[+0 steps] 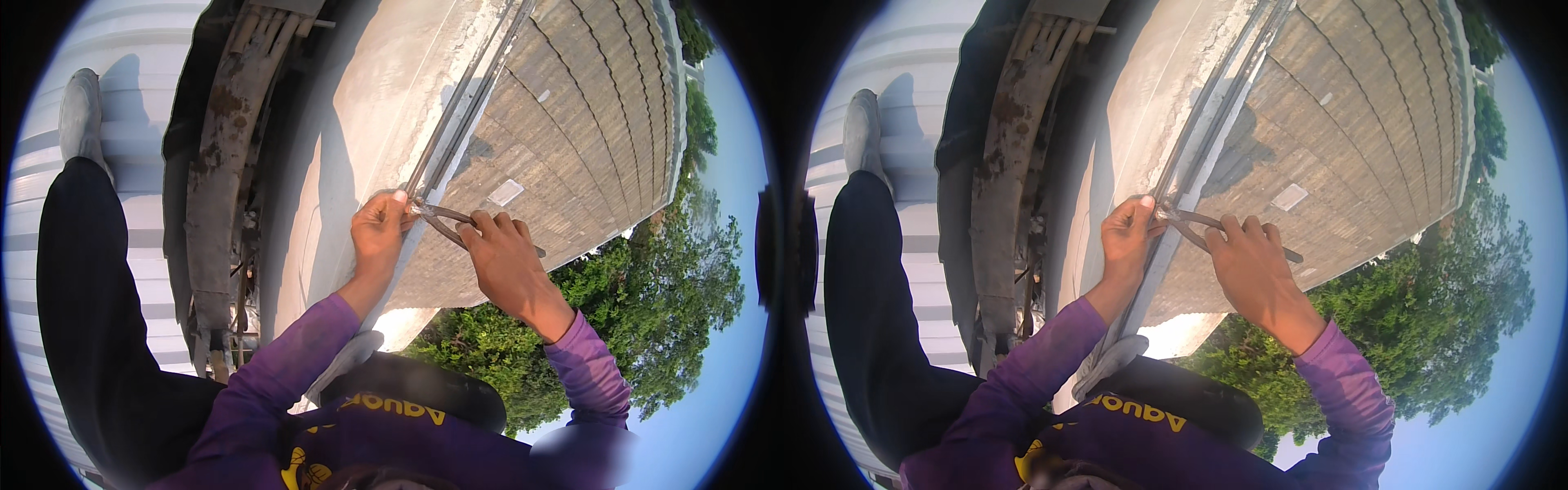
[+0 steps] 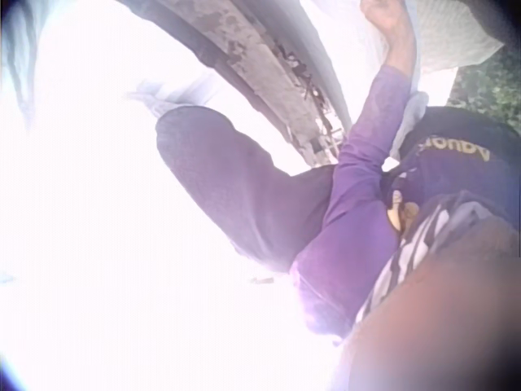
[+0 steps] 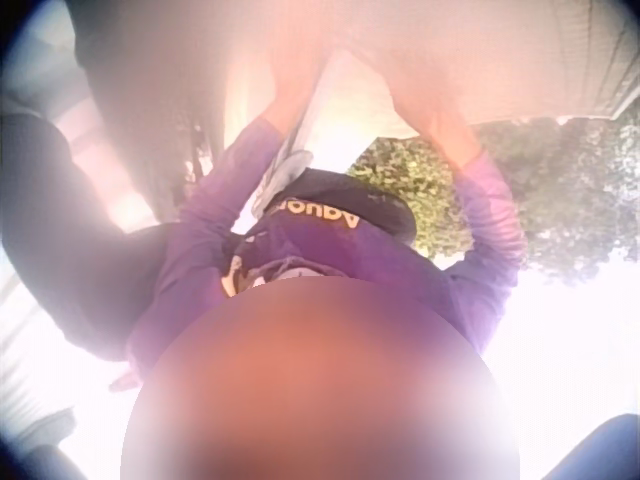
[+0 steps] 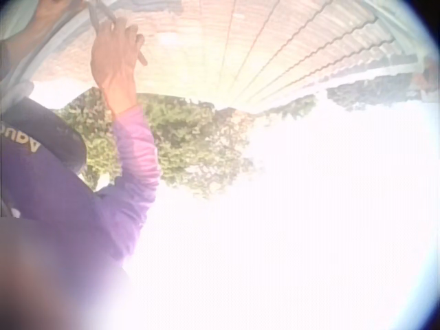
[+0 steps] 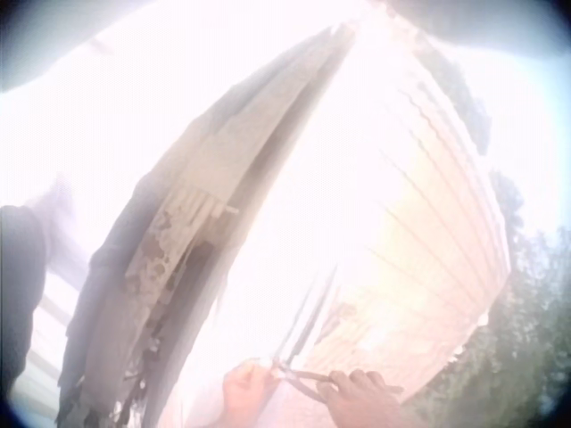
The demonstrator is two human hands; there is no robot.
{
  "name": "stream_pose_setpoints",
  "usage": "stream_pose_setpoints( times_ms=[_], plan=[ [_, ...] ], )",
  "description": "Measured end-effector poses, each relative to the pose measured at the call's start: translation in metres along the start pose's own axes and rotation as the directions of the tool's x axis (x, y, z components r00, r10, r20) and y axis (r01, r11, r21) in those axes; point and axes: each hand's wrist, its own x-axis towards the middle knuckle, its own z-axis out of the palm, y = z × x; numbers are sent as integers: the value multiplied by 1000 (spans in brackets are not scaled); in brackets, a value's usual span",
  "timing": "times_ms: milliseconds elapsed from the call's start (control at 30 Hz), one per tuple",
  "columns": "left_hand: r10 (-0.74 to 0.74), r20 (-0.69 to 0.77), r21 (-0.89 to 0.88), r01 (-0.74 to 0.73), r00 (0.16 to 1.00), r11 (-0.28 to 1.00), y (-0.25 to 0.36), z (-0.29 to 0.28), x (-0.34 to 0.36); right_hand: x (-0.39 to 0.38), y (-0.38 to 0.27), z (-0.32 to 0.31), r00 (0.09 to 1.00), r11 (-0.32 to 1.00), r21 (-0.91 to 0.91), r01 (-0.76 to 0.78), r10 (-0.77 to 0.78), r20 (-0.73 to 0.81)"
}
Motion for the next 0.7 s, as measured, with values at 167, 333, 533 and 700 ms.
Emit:
stream_pose_setpoints(
  times_ms=[167,333,533,700],
  plan=[
    [8,9,-29,-8,1000,1000,0,-2,0,10,-9,-9,997,992,-122,-2,11,70],
    [5,16,-29,-5,1000,1000,-2,-2,0,11,-18,-20,986,977,-188,-100,123,114],
    [7,-4,-42,-7,1000,999,-3,-1,-1,1,-17,-9,999,871,-491,37,-51,-15],
    [3,9,-29,-3,1000,1000,-1,-1,-1,1,-20,-7,1000,871,-492,6,7,26]
  ],
)
